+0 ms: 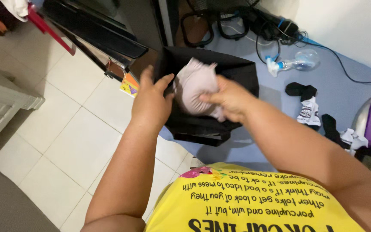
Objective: The person folds items of clothing including underwear and bras by hand and places them inside a black storage bag.
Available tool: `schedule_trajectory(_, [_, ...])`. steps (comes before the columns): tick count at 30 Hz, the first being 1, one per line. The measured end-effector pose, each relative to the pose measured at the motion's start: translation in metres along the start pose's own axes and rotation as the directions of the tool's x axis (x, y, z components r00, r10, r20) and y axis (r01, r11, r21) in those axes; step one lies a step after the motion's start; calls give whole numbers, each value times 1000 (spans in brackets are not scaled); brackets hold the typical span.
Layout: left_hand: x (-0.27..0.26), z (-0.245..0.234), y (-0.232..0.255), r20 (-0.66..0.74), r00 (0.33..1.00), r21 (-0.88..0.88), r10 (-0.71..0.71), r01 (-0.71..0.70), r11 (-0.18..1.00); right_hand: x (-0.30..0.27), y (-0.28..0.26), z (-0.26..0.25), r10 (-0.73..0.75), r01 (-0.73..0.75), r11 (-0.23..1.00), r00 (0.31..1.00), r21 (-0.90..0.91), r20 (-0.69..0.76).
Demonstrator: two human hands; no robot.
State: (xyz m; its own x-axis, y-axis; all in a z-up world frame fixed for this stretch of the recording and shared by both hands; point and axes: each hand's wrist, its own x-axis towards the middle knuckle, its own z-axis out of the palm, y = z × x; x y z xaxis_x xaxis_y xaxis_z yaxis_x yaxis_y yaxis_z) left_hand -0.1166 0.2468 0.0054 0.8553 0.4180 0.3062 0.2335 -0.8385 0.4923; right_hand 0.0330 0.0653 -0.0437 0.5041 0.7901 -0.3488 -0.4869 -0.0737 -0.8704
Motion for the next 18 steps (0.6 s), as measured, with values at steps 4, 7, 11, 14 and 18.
schedule_trajectory(4, [4,0,-20,192,957,32,-219,217,976,34,29,1,177,-176,984,984,-35,28])
schedule_trajectory(7, [5,-3,-31,161,967,37,-200,197,980,41,22,-26,375,-410,899,903,-157,-211])
schedule_trajectory(11, [11,-8,-25,167,971,16,-172,172,985,35,20,-40,269,-472,696,870,-541,-413])
schedule_trajectory(14, [13,-15,-8,-16,1000,60,3,-2,998,25,23,-29,40,-469,363,871,-805,-489])
schedule_trajectory(18, [13,-14,15,-244,926,27,288,-290,957,-3,24,-16,-503,-132,22,855,-991,-125])
